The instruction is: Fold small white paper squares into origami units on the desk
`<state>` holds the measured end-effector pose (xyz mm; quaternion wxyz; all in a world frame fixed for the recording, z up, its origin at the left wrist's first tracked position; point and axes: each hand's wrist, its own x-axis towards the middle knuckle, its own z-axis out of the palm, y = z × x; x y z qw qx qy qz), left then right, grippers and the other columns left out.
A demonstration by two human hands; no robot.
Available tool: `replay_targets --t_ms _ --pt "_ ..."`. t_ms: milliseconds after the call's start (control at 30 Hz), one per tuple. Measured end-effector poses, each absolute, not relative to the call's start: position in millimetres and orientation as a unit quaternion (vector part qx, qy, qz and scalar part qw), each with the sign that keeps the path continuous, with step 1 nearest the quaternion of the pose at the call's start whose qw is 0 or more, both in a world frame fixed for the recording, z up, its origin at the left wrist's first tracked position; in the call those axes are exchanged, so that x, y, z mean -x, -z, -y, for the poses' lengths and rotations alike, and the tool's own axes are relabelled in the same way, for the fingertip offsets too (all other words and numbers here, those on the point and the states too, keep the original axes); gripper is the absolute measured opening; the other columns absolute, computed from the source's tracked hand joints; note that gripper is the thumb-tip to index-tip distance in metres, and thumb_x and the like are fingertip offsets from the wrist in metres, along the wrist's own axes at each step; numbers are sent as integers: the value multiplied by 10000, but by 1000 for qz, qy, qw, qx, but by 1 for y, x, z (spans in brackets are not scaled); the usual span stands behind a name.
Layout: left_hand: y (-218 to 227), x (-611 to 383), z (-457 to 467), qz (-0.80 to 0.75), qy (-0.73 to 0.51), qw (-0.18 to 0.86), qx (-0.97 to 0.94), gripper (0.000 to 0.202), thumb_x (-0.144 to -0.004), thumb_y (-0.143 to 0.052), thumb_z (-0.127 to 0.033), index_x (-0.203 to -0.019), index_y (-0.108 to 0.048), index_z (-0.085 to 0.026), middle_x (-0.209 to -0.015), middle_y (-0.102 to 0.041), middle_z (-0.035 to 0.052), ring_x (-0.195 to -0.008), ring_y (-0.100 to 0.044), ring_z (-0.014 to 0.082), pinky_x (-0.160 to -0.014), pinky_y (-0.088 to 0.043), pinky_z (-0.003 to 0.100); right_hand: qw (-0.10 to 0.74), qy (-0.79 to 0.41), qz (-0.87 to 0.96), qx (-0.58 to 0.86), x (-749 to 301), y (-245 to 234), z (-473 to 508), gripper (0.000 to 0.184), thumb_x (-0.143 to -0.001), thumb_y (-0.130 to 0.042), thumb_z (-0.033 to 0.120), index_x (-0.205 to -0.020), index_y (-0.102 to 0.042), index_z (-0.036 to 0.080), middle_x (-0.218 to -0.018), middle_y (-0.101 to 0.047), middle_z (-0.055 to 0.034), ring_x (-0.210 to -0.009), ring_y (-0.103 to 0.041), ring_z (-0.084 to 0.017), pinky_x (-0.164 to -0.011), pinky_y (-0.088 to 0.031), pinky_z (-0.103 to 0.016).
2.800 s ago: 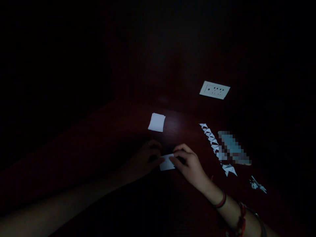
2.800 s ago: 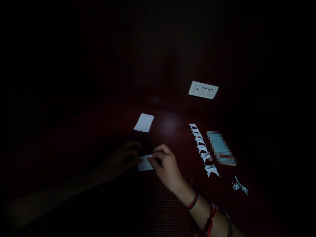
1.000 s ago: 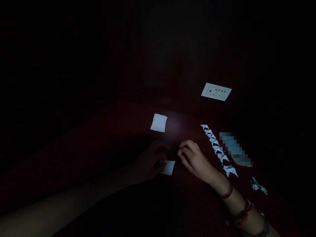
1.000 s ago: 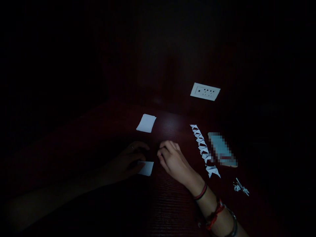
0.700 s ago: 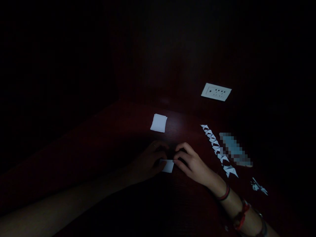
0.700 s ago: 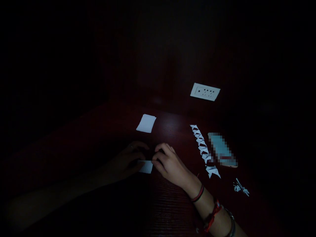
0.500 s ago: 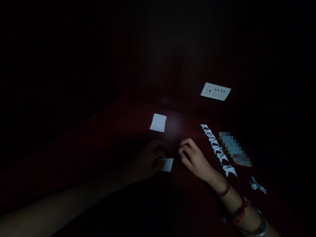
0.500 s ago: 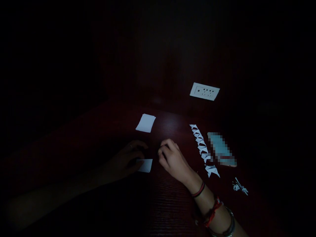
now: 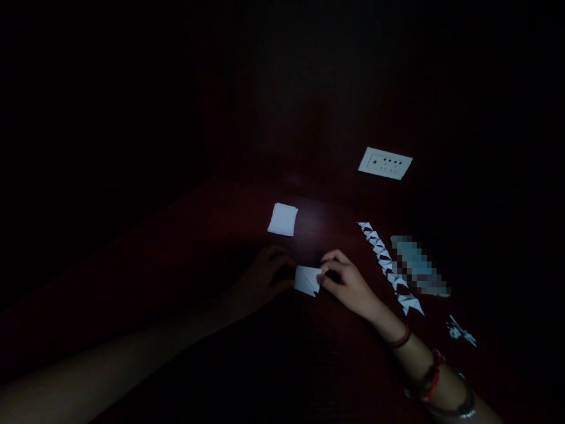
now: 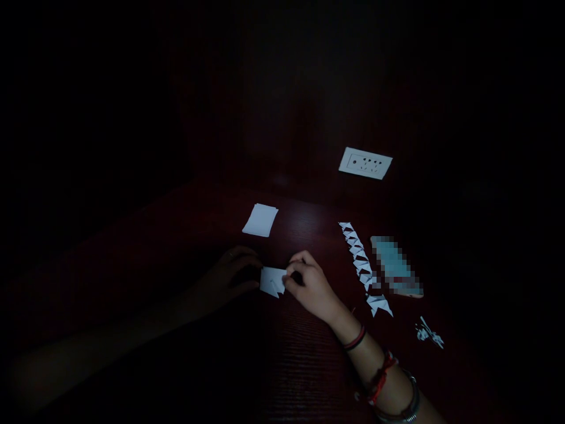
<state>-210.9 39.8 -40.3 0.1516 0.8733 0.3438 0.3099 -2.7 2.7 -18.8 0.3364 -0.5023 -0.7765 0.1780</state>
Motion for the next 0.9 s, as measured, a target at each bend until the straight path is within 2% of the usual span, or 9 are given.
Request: replay_targets --t_ms 100,167,267,333,433,533,700,800,900 --pt "45 212 -41 -346 -297 107 -884 485 -757 -584 -216 -1203 -396 -244 -1199 -360 64 -1100 -364 229 -881 -386 392 323 -186 747 551 -2 26 -10 87 -726 -548 149 -640 -560 155 -821 -484 -32 -792 -504 -146 -734 -409 -282" --pt "46 212 -40 -306 -287 79 -904 429 -774 -565 -206 -1179 -436 -260 -1233 -337 61 -1133 -332 237 -900 -367 403 318 -177 738 569 -3 30 -11 6 -696 -582 152 -699 -580 158 -828 -491 -32 -798 -506 -153 -744 -413 -290" --pt "46 211 -39 -242 -253 55 -935 227 -814 -522 -218 -1038 -556 -238 -1192 -416 41 -1124 -349 222 -924 -342 392 325 -156 750 554 -3 33 -11 296 -679 -612 151 -971 -563 173 -931 -493 -45 -886 -492 -165 -814 -404 -305" --pt "47 211 -39 -229 -229 55 -944 203 -847 -473 -228 -1030 -562 -231 -1125 -495 30 -1086 -392 202 -915 -351 376 308 -145 779 526 -5 31 -9 383 -719 -589 166 -1094 -518 198 -1017 -478 -57 -964 -465 -171 -866 -382 -317" --pt "50 213 -40 -225 -221 59 -947 237 -883 -401 -223 -1080 -532 -242 -1101 -539 9 -1088 -402 188 -913 -354 368 237 -141 836 475 -10 26 -8 313 -778 -547 233 -1090 -546 226 -1075 -475 -60 -1024 -438 -184 -902 -357 -345" --pt "55 216 -42 -213 -213 52 -952 270 -881 -395 -202 -1125 -498 -254 -1163 -511 -8 -1139 -357 189 -932 -338 369 187 -151 869 433 -15 20 -8 369 -763 -569 326 -1117 -535 227 -1103 -482 -63 -1051 -429 -192 -916 -348 -353" --pt "52 217 -40 -216 -212 25 -953 282 -862 -425 -190 -1126 -503 -246 -1166 -491 23 -1107 -386 206 -906 -354 382 174 -140 884 411 -17 15 -8 412 -741 -580 386 -1114 -540 216 -1075 -510 -57 -1024 -448 -175 -909 -359 -320" --pt "48 216 -38 -223 -221 26 -949 257 -853 -433 -186 -1086 -530 -231 -1186 -454 55 -1063 -429 203 -862 -390 370 175 -110 886 416 -15 14 -7 346 -763 -554 383 -1062 -577 209 -1029 -534 -56 -980 -471 -178 -880 -375 -328" --pt "47 218 -38 -205 -227 32 -951 271 -858 -421 -176 -1112 -503 -224 -1227 -440 45 -1130 -388 199 -906 -369 372 179 -96 890 408 -12 13 -5 264 -801 -514 343 -1010 -607 211 -986 -557 -53 -938 -488 -177 -837 -393 -327"
